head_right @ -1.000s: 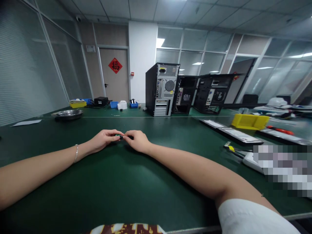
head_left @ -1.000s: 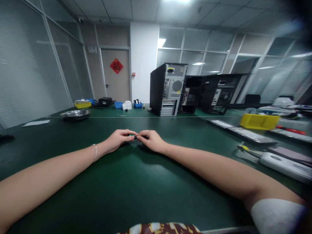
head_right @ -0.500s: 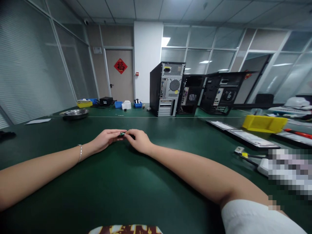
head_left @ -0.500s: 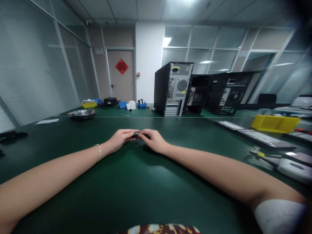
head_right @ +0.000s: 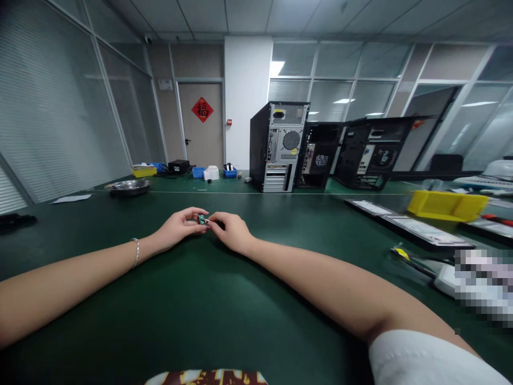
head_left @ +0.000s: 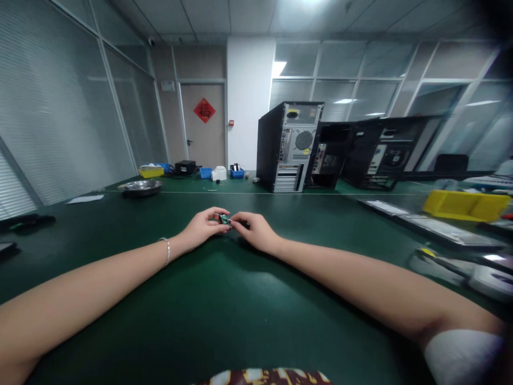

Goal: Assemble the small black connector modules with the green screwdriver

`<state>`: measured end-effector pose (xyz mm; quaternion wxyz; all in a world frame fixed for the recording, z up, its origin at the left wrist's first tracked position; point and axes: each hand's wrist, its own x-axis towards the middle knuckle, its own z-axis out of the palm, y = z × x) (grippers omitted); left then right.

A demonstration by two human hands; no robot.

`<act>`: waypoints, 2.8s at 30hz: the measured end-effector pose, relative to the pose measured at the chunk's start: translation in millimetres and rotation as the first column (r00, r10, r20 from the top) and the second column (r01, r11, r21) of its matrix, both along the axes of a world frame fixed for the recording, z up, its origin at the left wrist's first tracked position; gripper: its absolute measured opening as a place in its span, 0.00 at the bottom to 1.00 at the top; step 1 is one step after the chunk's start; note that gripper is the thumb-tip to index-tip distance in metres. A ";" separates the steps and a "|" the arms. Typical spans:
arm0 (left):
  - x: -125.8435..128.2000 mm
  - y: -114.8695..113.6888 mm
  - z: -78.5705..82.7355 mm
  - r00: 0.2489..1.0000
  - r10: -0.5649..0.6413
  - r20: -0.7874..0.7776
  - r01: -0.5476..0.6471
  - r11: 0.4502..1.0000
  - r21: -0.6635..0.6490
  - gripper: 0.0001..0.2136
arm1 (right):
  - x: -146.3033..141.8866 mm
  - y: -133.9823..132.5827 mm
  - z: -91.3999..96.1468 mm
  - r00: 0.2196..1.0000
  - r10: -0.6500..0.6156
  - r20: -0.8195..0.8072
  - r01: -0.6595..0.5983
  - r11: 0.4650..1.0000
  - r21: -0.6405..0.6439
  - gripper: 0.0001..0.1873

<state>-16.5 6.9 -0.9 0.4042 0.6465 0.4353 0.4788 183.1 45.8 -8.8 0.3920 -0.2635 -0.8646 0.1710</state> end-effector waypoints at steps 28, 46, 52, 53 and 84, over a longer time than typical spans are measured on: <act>3.2 -0.3 0.0 0.998 -0.064 0.008 0.061 0.985 0.158 0.15 | 6.7 -3.4 3.3 0.999 0.034 -0.011 -0.035 0.997 -0.063 0.12; 4.1 4.7 0.4 0.998 0.047 0.034 -0.051 0.992 0.116 0.16 | 6.3 -0.8 0.4 0.997 -0.072 0.010 0.072 0.995 -0.067 0.12; 1.4 3.7 1.7 0.931 -0.033 -0.364 0.096 0.983 0.155 0.12 | 6.8 2.4 -1.1 0.992 -0.121 -0.038 0.117 0.990 -0.084 0.11; 2.0 3.0 2.1 0.896 -0.047 -0.442 0.130 0.979 0.159 0.12 | 6.7 3.0 -1.4 0.991 -0.128 -0.042 0.124 0.989 -0.085 0.11; 2.4 -3.7 -0.7 0.704 0.131 -0.698 0.107 0.952 0.286 0.16 | 12.1 2.5 3.4 0.964 -0.009 0.265 0.012 1.000 -0.006 0.18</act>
